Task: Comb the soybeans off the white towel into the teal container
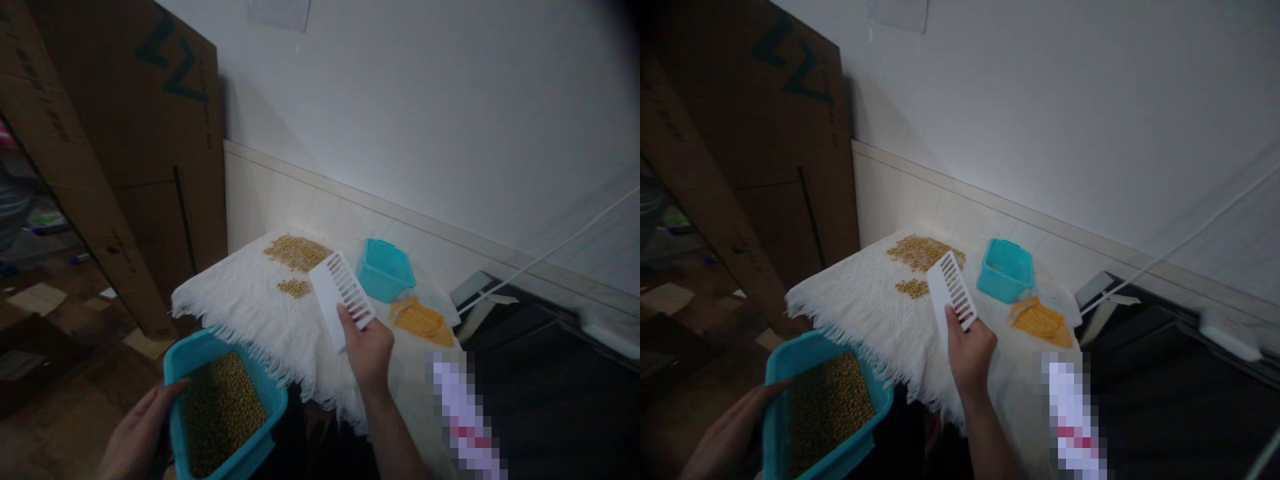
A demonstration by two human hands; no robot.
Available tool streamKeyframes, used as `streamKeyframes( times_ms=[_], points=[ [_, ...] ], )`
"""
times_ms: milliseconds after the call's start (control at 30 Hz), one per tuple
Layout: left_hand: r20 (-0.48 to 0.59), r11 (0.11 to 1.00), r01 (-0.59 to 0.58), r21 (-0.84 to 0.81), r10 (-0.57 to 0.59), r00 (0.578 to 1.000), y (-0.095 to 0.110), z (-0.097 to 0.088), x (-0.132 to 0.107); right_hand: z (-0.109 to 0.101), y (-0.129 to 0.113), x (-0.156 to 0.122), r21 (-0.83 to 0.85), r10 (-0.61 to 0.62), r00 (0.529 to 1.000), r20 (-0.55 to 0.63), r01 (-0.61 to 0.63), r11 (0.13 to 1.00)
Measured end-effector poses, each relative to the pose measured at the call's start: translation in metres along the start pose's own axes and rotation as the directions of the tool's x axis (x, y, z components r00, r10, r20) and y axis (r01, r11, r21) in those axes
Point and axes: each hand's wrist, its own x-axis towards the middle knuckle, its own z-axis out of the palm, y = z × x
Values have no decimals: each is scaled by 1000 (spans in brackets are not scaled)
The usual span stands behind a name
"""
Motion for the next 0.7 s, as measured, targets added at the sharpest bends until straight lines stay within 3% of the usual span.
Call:
streamKeyframes(
  times_ms=[100,233,400,633,700],
  points=[
    [99,991,100,-86,-91,991,-6,-4,9,30,-10,16,-153,-73,997,-1,72,986],
    [120,992,91,-82,-81,989,-14,-8,20,51,-11,24,-295,-103,988,117,134,946],
    [110,993,102,-58,-95,989,-20,-13,27,49,-9,19,-295,-122,963,239,192,936],
    [110,995,66,-70,-59,992,-16,-9,16,45,-8,21,-302,-154,952,263,233,924],
    [89,999,11,-51,-7,996,-15,-4,10,44,-9,19,-294,-150,946,288,236,926]
  ],
)
